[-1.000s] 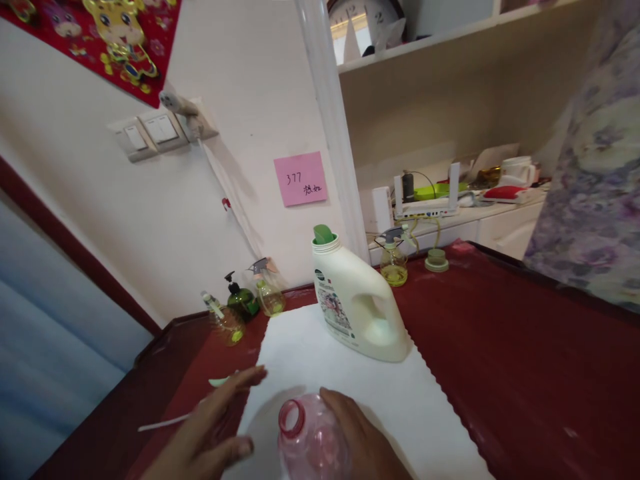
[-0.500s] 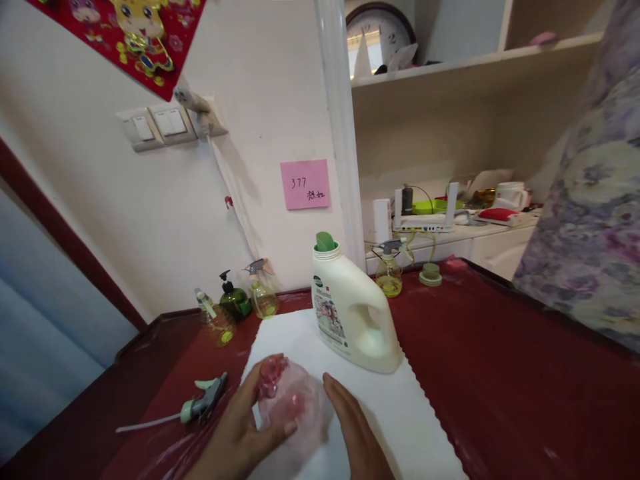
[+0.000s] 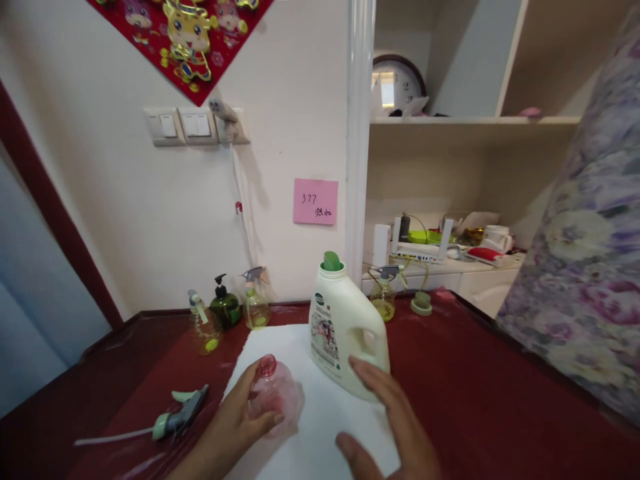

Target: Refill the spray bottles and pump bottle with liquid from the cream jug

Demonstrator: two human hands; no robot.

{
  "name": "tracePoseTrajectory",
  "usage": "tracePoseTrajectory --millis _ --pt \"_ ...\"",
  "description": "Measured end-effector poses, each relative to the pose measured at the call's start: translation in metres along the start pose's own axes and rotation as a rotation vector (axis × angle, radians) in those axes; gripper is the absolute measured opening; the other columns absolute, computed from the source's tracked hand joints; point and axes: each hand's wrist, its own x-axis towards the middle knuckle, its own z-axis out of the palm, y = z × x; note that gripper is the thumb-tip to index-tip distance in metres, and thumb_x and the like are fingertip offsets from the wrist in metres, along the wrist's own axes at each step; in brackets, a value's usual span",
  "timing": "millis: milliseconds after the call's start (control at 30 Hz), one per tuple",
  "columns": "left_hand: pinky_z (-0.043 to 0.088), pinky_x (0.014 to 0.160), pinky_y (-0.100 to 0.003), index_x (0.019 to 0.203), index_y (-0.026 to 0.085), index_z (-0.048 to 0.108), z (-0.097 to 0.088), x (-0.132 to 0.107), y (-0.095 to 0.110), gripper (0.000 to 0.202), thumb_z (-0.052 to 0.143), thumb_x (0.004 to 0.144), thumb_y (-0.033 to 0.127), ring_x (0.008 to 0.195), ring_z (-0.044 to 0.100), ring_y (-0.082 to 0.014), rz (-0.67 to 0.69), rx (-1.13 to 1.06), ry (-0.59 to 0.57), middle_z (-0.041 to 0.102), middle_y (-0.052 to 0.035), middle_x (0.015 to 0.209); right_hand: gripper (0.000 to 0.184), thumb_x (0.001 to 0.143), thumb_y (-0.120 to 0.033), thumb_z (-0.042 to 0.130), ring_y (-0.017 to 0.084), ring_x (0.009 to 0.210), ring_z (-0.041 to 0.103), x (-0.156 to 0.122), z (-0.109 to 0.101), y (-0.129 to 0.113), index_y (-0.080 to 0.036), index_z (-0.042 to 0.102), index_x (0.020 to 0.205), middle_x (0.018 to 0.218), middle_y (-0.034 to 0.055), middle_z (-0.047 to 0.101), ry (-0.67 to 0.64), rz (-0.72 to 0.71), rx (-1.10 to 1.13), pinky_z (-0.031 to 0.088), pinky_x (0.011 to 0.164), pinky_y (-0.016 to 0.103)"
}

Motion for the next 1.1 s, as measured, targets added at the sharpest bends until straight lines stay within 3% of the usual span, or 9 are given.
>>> tracePoseTrajectory --millis 100,167,267,400,533,667,867,1000,1100 --pt "0.031 0.120 -0.046 0.144 0.020 0.040 0.000 0.001 0.000 0.077 0.070 0.073 0.026 0.146 0.040 -0.0321 -0.010 0.009 -0.002 0.047 -0.0152 0.155 0.056 0.090 -0.046 0.064 0.033 0.132 0.059 0.032 -0.023 0.012 -0.030 0.053 0.142 0.147 0.0091 0.059 0.120 0.119 -0.110 0.053 0.105 0.047" --pt "0.031 0.121 -0.046 0.145 0.021 0.040 0.001 0.001 0.002 0.078 0.069 0.072 0.023 0.146 0.040 -0.0316 -0.019 0.001 0.006 0.047 -0.0144 0.156 0.060 0.088 -0.056 0.063 0.035 0.138 0.052 0.051 -0.023 0.026 -0.029 0.053 0.141 0.150 0.0097 0.056 0.180 0.214 -0.103 0.045 0.111 0.055" --pt "0.030 0.122 -0.045 0.144 0.020 0.042 0.000 0.001 0.002 0.079 0.068 0.068 0.021 0.145 0.041 -0.0317 -0.024 -0.005 0.009 0.049 -0.0146 0.154 0.073 0.080 -0.063 0.068 0.036 0.139 0.049 0.074 -0.010 0.049 -0.025 0.054 0.140 0.148 0.0119 0.057 0.131 0.349 0.026 0.040 0.114 0.057" --pt "0.031 0.121 -0.042 0.145 0.020 0.042 0.001 0.001 0.001 0.079 0.067 0.070 0.022 0.145 0.041 -0.0303 -0.024 0.007 0.010 0.048 -0.0137 0.154 0.075 0.073 -0.066 0.071 0.033 0.118 0.065 0.093 0.012 0.064 -0.020 0.060 0.132 0.131 0.0119 0.069 0.062 0.421 0.214 0.052 0.100 0.046" --pt "0.029 0.122 -0.043 0.146 0.017 0.040 0.002 -0.002 0.003 0.080 0.066 0.072 0.024 0.145 0.041 -0.0307 -0.042 0.038 0.005 0.047 -0.0160 0.154 0.078 0.070 -0.069 0.071 0.032 0.105 0.068 0.102 0.026 0.061 -0.017 0.062 0.127 0.120 0.0127 0.072 0.148 0.453 0.204 0.055 0.089 0.044" --pt "0.027 0.122 -0.042 0.145 0.016 0.041 -0.001 -0.005 0.014 0.081 0.066 0.069 0.022 0.144 0.042 -0.0307 -0.055 0.094 -0.005 0.049 -0.0164 0.152 0.081 0.068 -0.072 0.071 0.032 0.104 0.067 0.104 0.032 0.052 -0.016 0.061 0.126 0.121 0.0136 0.070 0.230 0.485 0.188 0.054 0.087 0.044" --pt "0.038 0.113 -0.039 0.139 0.020 0.047 -0.004 -0.008 0.024 0.074 0.067 0.068 0.022 0.135 0.050 -0.0302 -0.061 0.133 -0.014 0.056 -0.0129 0.143 0.075 0.060 -0.071 0.077 0.029 0.096 0.067 0.101 0.004 0.024 -0.022 0.067 0.117 0.113 0.0086 0.071 0.217 0.449 0.061 0.056 0.077 0.038" --pt "0.039 0.111 -0.037 0.137 0.023 0.048 -0.003 -0.008 0.021 0.070 0.066 0.069 0.021 0.130 0.053 -0.0280 -0.030 0.132 -0.010 0.058 -0.0100 0.140 0.065 0.062 -0.069 0.077 0.027 0.090 0.073 0.097 -0.024 0.003 -0.025 0.071 0.110 0.112 0.0071 0.076 0.128 0.326 -0.111 0.060 0.070 0.033" --pt "0.040 0.109 -0.037 0.136 0.024 0.049 -0.003 -0.008 0.019 0.069 0.067 0.070 0.022 0.129 0.053 -0.0277 -0.026 0.144 -0.013 0.058 -0.0089 0.139 0.056 0.067 -0.065 0.077 0.027 0.086 0.077 0.088 -0.040 -0.002 -0.027 0.073 0.109 0.111 0.0059 0.079 0.020 0.156 -0.245 0.063 0.066 0.029"
